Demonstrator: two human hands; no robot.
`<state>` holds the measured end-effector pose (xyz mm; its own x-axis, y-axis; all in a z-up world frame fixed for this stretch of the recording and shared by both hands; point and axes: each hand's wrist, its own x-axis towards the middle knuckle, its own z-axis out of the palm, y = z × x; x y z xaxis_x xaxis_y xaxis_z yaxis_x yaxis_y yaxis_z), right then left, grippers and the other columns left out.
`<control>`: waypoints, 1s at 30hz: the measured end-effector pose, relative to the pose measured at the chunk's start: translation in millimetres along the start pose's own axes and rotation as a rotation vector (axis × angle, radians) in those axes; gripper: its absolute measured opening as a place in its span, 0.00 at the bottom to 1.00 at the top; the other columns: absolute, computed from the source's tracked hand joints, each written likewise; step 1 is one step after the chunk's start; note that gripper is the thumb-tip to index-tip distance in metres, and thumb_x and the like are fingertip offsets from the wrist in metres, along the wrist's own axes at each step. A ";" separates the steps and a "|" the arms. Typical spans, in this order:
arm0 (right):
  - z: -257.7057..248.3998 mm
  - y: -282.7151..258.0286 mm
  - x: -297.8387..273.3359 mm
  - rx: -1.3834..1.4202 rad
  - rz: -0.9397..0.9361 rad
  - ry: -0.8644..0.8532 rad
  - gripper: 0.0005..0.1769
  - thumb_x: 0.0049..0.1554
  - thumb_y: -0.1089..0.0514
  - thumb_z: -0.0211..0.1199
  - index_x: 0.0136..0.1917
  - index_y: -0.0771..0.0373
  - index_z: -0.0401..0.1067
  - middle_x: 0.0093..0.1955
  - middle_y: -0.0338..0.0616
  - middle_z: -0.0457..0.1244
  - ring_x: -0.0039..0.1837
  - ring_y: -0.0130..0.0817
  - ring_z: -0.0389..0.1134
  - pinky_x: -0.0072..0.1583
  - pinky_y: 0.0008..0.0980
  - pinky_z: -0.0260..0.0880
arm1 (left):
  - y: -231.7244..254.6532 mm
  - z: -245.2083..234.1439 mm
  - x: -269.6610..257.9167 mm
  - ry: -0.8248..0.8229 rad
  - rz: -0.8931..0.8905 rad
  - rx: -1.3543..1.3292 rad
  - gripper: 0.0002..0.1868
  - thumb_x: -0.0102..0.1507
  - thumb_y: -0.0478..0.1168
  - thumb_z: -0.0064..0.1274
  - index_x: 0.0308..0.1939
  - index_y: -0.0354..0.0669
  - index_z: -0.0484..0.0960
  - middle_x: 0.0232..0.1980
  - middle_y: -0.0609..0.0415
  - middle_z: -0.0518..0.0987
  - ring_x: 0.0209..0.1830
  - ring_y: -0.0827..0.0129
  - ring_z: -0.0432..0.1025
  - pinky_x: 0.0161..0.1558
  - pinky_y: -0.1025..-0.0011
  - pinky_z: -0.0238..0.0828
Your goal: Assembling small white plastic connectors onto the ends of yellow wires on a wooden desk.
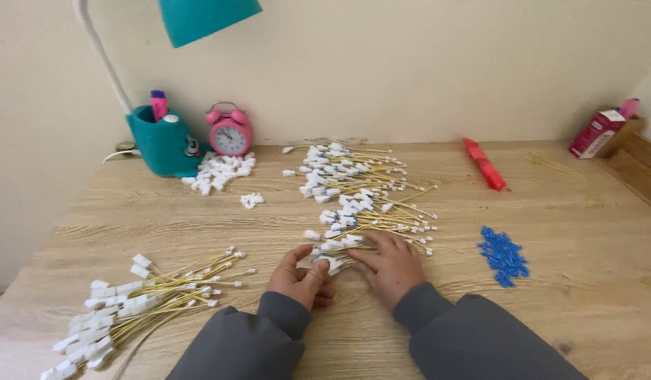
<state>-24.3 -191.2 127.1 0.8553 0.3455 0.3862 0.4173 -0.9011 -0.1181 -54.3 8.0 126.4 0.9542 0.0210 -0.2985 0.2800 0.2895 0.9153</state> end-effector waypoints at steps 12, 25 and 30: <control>13.3 22.5 83.5 -0.071 0.194 -0.229 0.23 0.57 0.32 0.40 0.61 0.24 0.70 0.72 0.29 0.55 0.73 0.45 0.52 0.68 0.59 0.53 | 85.6 -173.4 -94.9 0.235 0.814 1.558 0.40 0.47 0.60 0.66 0.59 0.58 0.67 0.64 0.58 0.64 0.63 0.54 0.57 0.57 0.46 0.55; -106.1 28.6 -44.3 0.078 -0.202 0.360 0.18 0.55 0.51 0.62 0.58 0.50 0.73 0.63 0.50 0.62 0.62 0.46 0.64 0.60 0.45 0.63 | 73.7 -246.4 2.0 0.104 0.143 2.172 0.25 0.57 0.74 0.30 0.59 0.96 0.62 0.65 0.96 0.61 0.74 0.93 0.52 0.75 0.39 0.43; -140.5 146.6 -135.6 0.017 0.211 0.398 0.17 0.54 0.54 0.62 0.58 0.54 0.74 0.59 0.49 0.63 0.63 0.41 0.64 0.65 0.39 0.62 | 23.0 -236.2 18.8 0.168 0.193 2.350 0.31 0.56 0.77 0.26 0.64 0.95 0.51 0.60 0.92 0.66 0.62 0.91 0.67 0.73 0.59 0.59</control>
<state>-122.3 -407.0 186.0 0.7389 0.0242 0.6734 0.2545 -0.9354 -0.2456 -54.8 241.1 78.1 0.9943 -0.0135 -0.1054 -0.0619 -0.8795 -0.4718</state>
